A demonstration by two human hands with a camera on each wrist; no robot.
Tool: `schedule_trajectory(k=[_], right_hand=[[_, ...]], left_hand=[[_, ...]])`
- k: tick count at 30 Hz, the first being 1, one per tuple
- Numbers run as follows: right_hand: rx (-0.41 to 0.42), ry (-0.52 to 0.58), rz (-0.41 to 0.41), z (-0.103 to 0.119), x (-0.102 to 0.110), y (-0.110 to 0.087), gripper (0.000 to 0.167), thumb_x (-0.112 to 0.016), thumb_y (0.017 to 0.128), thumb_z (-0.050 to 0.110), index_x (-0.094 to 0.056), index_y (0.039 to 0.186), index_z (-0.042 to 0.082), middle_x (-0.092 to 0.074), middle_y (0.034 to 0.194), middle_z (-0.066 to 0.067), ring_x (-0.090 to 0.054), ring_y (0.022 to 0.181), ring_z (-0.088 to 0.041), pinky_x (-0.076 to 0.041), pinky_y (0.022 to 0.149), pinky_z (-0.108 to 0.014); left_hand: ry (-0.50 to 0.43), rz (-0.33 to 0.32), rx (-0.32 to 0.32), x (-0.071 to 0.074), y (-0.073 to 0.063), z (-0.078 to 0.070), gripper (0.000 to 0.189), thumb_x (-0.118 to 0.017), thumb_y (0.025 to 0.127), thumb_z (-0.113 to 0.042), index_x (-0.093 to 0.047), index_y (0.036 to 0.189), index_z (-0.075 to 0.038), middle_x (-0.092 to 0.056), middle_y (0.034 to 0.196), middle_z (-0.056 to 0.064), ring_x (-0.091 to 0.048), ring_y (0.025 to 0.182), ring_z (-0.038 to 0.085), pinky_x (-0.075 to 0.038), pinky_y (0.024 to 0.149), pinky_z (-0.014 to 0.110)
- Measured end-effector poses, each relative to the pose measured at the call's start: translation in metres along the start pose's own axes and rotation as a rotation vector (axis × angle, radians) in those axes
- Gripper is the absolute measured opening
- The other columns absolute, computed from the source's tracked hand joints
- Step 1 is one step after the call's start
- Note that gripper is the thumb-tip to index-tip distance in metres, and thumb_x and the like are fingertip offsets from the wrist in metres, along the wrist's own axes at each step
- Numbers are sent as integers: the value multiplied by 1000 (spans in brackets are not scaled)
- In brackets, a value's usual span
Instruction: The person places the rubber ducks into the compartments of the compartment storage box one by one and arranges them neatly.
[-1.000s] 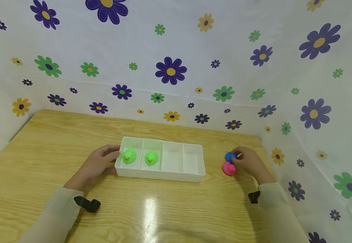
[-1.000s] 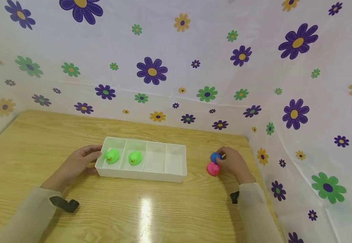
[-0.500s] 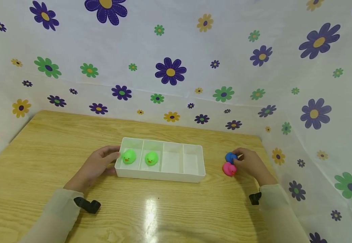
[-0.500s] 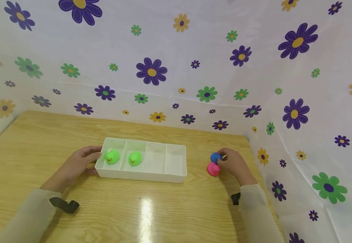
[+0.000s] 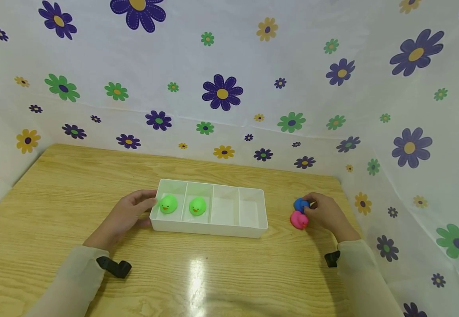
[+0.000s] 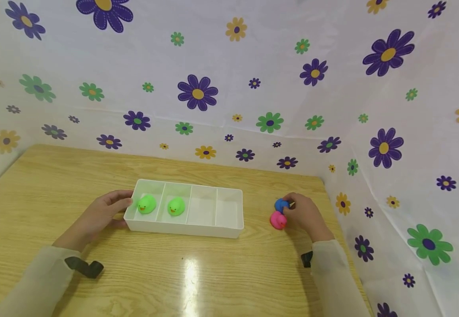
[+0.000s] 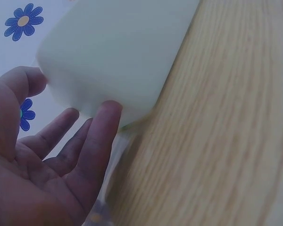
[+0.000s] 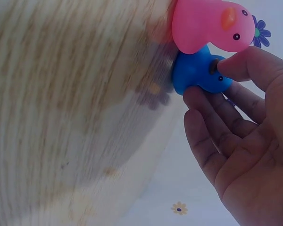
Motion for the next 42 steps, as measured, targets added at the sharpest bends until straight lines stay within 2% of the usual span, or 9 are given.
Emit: schedule_trajectory(k=[7,12,29,36,42], right_hand=[[-10,4,3,0,0,0,34,-67,96,14,-66,125,-3,-71,114,-21,-65,100,-33,-57,84,-48],[-11,13,5,0,0,-1,35,-65,97,15,-65,127,-4,-70,116,-22,-65,101,-34,-57,86,-50],[0,-12,-21,0,0,-2,35,-67,97,16,-67,126,-3,-71,109,-18,-64,97,-32,-55,83,-49],[78,-72,-107,5,6,-5,31,-69,96,14,-70,121,-4,-70,109,-19,-65,94,-33,-56,84,-53],[154,-53,-190,26,8,-4,27,-70,98,13,-70,121,-3,-70,114,-20,-65,99,-34,-56,88,-54]], left_hand=[[7,-3,1,0,-1,-2,61,-59,106,-43,-45,155,-10,-46,156,15,-63,114,26,-61,83,32],[10,-3,-3,1,0,-1,61,-59,106,-43,-45,155,-11,-46,156,15,-63,114,26,-61,82,32],[10,0,-2,0,-1,-1,59,-58,106,-41,-45,155,-10,-45,157,16,-62,116,26,-61,83,31],[4,1,3,-1,-1,-1,61,-58,106,-43,-44,155,-10,-45,157,16,-62,117,26,-61,84,32],[-2,0,-2,-1,0,-1,61,-58,106,-44,-44,155,-11,-46,156,15,-57,123,29,-61,84,32]])
Point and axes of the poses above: each hand's wrist, its own y-axis towards the middle knuckle, its own x-axis out of the back of the hand, z = x × y, the point moved 2 cm from there along y, towards the middle knuckle
